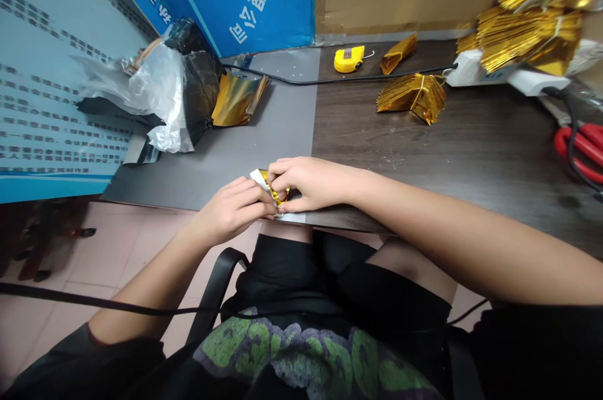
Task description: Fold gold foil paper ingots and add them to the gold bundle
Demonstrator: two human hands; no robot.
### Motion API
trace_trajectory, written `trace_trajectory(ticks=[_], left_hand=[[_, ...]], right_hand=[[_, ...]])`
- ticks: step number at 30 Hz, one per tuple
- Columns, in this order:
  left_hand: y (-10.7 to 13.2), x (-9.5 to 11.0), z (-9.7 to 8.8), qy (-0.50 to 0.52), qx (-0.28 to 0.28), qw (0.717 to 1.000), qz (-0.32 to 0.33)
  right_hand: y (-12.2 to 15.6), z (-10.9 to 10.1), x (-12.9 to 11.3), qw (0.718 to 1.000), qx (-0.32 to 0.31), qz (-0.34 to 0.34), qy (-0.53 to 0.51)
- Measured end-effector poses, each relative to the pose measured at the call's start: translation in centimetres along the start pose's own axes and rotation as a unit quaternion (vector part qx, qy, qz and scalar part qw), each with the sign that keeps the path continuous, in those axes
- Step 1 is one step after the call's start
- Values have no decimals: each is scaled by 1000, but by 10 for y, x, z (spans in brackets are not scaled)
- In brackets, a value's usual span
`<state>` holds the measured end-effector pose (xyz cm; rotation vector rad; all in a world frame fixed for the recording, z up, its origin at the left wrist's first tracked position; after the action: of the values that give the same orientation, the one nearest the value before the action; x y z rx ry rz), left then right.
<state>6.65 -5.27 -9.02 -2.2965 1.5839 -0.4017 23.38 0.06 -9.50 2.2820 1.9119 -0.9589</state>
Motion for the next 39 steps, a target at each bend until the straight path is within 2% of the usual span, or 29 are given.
trace_trajectory(ticks=[8, 15, 24, 28, 33, 39], left_hand=[[1, 4, -5, -7, -21, 1000, 6], [4, 3, 1, 13, 15, 1000, -1], [6, 5, 8, 143, 41, 976, -158], [5, 6, 9, 170, 7, 961, -216], [4, 7, 10, 148, -42, 946, -285], [4, 9, 10, 146, -45, 930, -334]], right_hand=[[0, 0, 0, 1000, 6, 1, 0], [1, 0, -1, 1000, 2, 2, -3], [1, -1, -3, 1000, -1, 9, -7], [1, 0, -3, 1000, -7, 8, -5], [1, 1, -3, 1000, -7, 2, -8], [1, 0, -4, 1000, -12, 9, -15]])
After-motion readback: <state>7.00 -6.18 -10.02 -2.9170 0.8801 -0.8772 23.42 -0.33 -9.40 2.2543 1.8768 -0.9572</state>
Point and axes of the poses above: each hand's wrist, its own y-axis away from the middle knuckle, its own z-axis out of the palm, x = y × z, the point moved 4 cm from there along -y, towards the middle knuckle, and after that the axes turned 6 degrees about y, right-handed, at the moved point
